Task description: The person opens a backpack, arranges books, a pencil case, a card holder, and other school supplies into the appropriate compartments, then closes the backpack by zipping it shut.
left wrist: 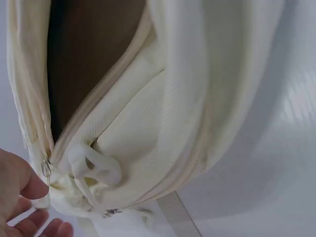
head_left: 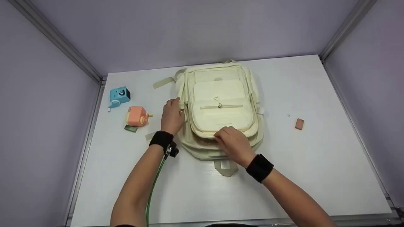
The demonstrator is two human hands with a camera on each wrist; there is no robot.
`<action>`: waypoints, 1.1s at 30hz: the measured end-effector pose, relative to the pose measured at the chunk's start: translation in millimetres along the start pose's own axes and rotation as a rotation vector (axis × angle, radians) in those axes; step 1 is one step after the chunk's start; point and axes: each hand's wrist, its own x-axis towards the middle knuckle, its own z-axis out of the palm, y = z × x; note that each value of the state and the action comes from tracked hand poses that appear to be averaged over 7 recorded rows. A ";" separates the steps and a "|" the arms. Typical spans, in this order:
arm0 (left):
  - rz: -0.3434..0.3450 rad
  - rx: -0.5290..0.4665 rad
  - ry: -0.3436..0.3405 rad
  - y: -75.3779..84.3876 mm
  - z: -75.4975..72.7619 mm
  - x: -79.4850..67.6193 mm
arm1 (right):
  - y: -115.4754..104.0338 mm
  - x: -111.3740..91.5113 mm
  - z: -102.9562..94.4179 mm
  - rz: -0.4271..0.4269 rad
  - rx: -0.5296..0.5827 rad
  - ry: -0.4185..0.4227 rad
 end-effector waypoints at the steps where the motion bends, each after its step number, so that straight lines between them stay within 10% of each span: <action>1: 0.077 0.023 0.015 5.0 0.3 -5.9 | 0.4 0.2 -1.4 0.003 -0.001 0.000; 6: 0.429 0.066 -0.060 34.0 1.6 -39.7 | 2.8 3.1 -7.1 0.010 -0.011 0.009; 10: 0.585 0.210 -0.203 48.5 9.1 -54.8 | 3.9 6.3 -10.1 0.017 -0.022 0.023; 14: 0.667 0.323 -0.154 55.3 15.5 -56.2 | 5.3 9.4 -12.9 0.024 -0.009 0.027; 33: 0.469 0.092 -0.069 76.3 -18.7 -35.5 | 88.7 -10.7 -64.1 0.118 0.038 0.065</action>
